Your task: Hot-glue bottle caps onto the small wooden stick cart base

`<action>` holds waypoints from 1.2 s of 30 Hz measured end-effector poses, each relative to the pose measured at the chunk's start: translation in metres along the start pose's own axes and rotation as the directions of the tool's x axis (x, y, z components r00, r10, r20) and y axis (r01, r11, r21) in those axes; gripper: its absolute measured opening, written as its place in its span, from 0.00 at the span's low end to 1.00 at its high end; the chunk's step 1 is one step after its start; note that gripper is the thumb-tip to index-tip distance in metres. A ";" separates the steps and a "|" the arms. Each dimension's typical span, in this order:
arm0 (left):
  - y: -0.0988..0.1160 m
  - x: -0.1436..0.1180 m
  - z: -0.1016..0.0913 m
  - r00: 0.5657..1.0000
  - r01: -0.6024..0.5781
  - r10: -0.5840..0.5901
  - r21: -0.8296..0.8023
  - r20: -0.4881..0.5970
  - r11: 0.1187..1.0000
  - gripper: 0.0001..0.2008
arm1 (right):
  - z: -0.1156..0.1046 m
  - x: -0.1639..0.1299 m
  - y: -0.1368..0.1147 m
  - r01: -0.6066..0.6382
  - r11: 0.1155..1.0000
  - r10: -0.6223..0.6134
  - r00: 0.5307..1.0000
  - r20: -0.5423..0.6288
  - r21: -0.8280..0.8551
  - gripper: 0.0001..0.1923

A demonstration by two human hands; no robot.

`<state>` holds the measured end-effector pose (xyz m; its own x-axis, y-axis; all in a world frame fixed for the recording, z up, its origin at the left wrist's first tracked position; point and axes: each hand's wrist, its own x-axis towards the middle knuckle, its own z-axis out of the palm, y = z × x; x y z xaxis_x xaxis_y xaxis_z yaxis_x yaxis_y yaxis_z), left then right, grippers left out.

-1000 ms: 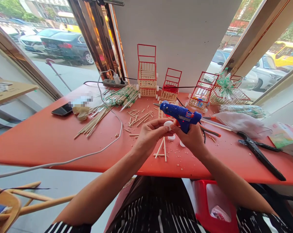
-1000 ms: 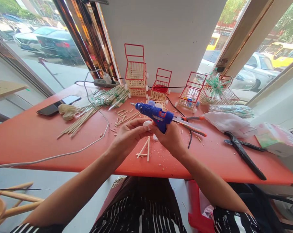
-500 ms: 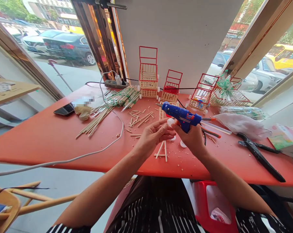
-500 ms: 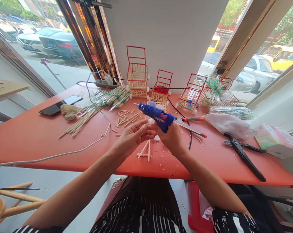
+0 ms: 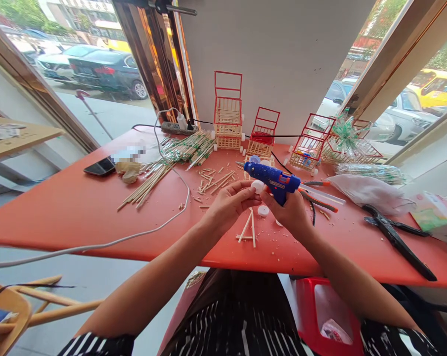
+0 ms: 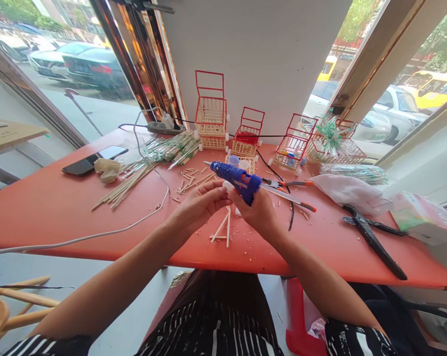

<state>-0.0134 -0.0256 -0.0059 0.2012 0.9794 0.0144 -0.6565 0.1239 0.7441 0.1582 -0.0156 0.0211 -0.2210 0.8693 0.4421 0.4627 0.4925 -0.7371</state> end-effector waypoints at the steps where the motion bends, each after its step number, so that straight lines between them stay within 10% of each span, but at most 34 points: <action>1: 0.001 0.001 -0.001 1.000 -0.010 0.010 -0.009 -0.011 1.000 0.22 | 0.000 0.001 -0.001 0.000 1.000 0.000 1.000 0.004 0.009 0.23; 28: -0.005 -0.007 0.005 0.963 -0.194 0.244 0.332 -0.115 0.923 0.17 | 0.007 0.001 0.002 -0.079 0.997 0.079 0.997 0.004 0.019 0.24; 36: -0.005 -0.007 -0.003 0.987 -0.149 0.158 0.289 -0.010 0.946 0.29 | 0.006 0.000 0.009 -0.036 0.994 0.027 0.996 -0.084 -0.105 0.19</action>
<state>-0.0135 -0.0326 -0.0114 0.0873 0.9883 0.1254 -0.4404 -0.0746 0.8947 0.1570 -0.0105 0.0114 -0.1356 0.8759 0.4631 0.5580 0.4538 -0.6948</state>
